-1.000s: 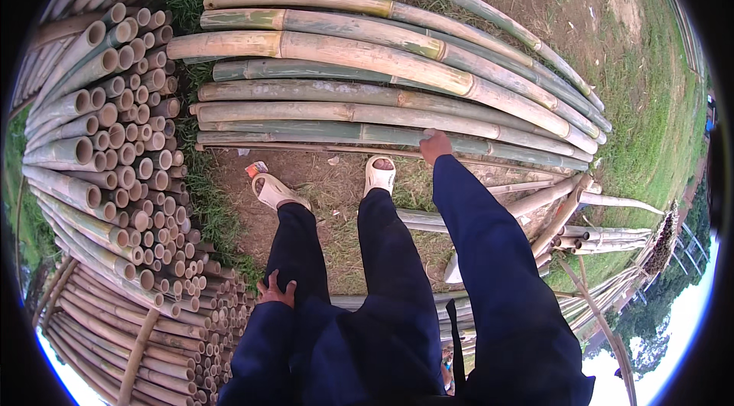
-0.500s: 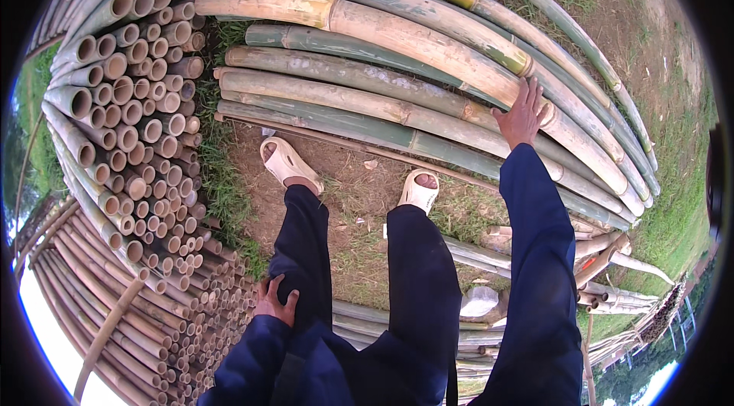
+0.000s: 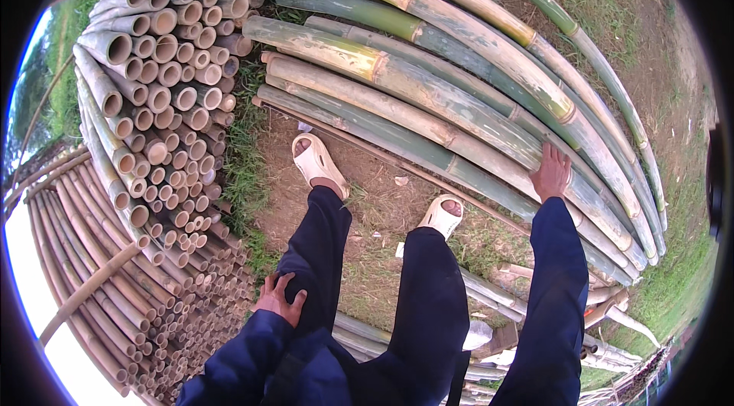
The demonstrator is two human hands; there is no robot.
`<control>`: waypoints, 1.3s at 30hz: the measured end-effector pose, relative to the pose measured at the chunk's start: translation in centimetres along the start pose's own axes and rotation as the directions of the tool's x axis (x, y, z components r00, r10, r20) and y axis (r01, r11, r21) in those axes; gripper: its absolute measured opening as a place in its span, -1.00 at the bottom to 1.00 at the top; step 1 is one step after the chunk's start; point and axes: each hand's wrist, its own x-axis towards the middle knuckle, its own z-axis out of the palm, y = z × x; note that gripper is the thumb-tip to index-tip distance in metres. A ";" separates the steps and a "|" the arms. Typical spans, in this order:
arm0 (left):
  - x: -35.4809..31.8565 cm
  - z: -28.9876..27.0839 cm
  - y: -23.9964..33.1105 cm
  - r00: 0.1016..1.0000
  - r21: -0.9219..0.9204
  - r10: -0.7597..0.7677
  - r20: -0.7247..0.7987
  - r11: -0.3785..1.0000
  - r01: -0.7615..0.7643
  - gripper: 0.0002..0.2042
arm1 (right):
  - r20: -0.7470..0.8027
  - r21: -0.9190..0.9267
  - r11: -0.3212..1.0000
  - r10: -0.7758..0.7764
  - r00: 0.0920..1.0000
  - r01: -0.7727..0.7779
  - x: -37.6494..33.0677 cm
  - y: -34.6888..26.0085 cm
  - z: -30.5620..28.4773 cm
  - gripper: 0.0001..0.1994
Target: The person uses a hand saw to cut a bamboo pole into shorter sections. After cutting, they stack the cut pieces with other bamboo poles in a large outdoor pile.
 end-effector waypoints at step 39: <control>4.5 -5.8 -5.4 0.971 -0.134 -0.020 0.240 0.990 0.054 -0.35 | -0.357 0.249 0.810 -0.433 0.828 0.531 6.1 -46.6 -40.1 -0.33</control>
